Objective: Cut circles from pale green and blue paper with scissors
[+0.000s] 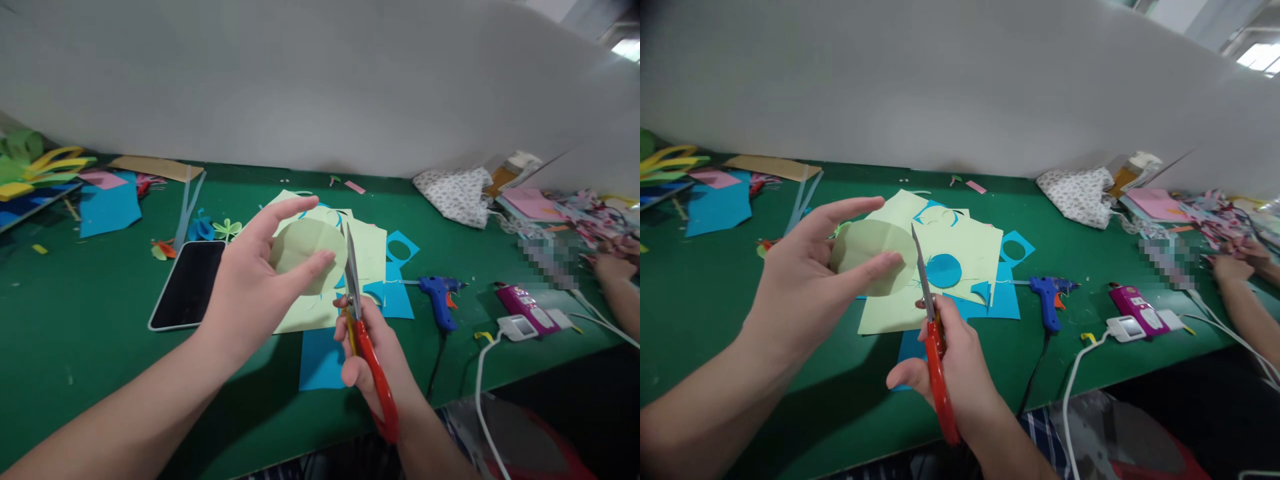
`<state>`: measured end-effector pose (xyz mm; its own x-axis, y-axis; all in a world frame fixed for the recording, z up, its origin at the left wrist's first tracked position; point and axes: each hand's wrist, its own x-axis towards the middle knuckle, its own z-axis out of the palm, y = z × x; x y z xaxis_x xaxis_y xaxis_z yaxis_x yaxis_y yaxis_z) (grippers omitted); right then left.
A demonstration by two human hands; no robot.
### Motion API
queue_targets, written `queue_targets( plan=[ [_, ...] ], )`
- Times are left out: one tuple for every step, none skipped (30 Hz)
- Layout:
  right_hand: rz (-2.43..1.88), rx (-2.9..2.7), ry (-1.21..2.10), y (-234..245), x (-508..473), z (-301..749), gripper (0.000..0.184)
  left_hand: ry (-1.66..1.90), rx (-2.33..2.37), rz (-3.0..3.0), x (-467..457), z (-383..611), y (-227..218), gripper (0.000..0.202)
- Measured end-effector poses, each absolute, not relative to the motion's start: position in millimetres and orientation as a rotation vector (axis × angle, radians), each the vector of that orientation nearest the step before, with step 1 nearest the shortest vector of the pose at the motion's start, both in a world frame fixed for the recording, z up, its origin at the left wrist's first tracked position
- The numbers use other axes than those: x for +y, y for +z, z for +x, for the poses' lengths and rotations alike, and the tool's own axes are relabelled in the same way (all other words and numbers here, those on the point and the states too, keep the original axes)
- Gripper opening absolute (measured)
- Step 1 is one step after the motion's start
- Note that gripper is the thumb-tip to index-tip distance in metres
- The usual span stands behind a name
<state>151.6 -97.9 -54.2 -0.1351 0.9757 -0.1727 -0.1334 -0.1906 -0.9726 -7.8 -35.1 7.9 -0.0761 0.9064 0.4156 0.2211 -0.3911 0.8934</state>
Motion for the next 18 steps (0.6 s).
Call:
queue_targets(
  plan=[
    [-1.185, -1.123, 1.482, -53.7, -97.8, 151.9, 0.084, 1.510, 1.225, 1.610, -35.2, -7.6, 7.8, 0.045],
    [-1.198, -1.152, 1.467, -53.2, -97.7, 152.1, 0.084, 1.509, 1.221, 1.606, -35.2, -7.6, 7.8, 0.045],
    [-1.206, -1.172, 1.455, -52.8, -97.5, 152.2, 0.084, 1.509, 1.221, 1.603, -35.2, -7.5, 7.7, 0.045],
    [-1.210, -1.183, 1.448, -52.5, -97.2, 152.2, 0.084, 1.506, 1.220, 1.602, -35.2, -7.6, 7.6, 0.045],
    [-1.212, -1.191, 1.442, -52.5, -96.9, 152.2, 0.085, 1.509, 1.214, 1.602, -35.1, -7.6, 7.6, 0.045],
    [-1.213, -1.200, 1.436, -52.5, -96.7, 152.1, 0.084, 1.507, 1.210, 1.601, -34.9, -7.7, 7.5, 0.045],
    [-1.211, -1.210, 1.429, -52.5, -96.4, 152.1, 0.084, 1.502, 1.206, 1.594, -34.7, -7.8, 7.4, 0.045],
    [-1.209, -1.217, 1.421, -52.5, -96.2, 152.1, 0.084, 1.497, 1.204, 1.586, -34.4, -7.9, 7.3, 0.045],
    [-1.207, -1.218, 1.419, -52.4, -96.0, 152.1, 0.084, 1.494, 1.202, 1.581, -34.0, -8.2, 7.0, 0.044],
    [-1.206, -1.216, 1.419, -52.1, -95.9, 152.1, 0.083, 1.493, 1.202, 1.579, -33.5, -8.4, 6.6, 0.045],
    [-1.206, -1.213, 1.418, -51.6, -95.8, 152.1, 0.082, 1.492, 1.206, 1.581, -33.0, -8.8, 6.1, 0.045],
    [-1.206, -1.215, 1.420, -51.0, -95.7, 152.0, 0.082, 1.489, 1.208, 1.587, -32.5, -9.1, 5.6, 0.046],
    [-1.206, -1.219, 1.423, -50.3, -95.7, 152.0, 0.081, 1.490, 1.207, 1.595, -32.0, -9.5, 4.9, 0.046],
    [-1.207, -1.221, 1.427, -49.6, -95.7, 151.9, 0.081, 1.488, 1.204, 1.600, -31.6, -9.9, 4.3, 0.047],
    [-1.207, -1.220, 1.433, -49.0, -95.7, 151.8, 0.081, 1.487, 1.200, 1.602, -31.3, -10.3, 3.7, 0.048],
    [-1.206, -1.212, 1.441, -48.5, -95.8, 151.7, 0.081, 1.485, 1.196, 1.601, -31.0, -10.6, 3.2, 0.048],
    [-1.205, -1.204, 1.451, -48.1, -95.8, 151.5, 0.081, 1.486, 1.194, 1.599, -30.8, -11.0, 2.7, 0.048],
    [-1.204, -1.196, 1.456, -47.7, -95.9, 151.4, 0.081, 1.490, 1.192, 1.598, -30.7, -11.3, 2.4, 0.048]
  ],
)
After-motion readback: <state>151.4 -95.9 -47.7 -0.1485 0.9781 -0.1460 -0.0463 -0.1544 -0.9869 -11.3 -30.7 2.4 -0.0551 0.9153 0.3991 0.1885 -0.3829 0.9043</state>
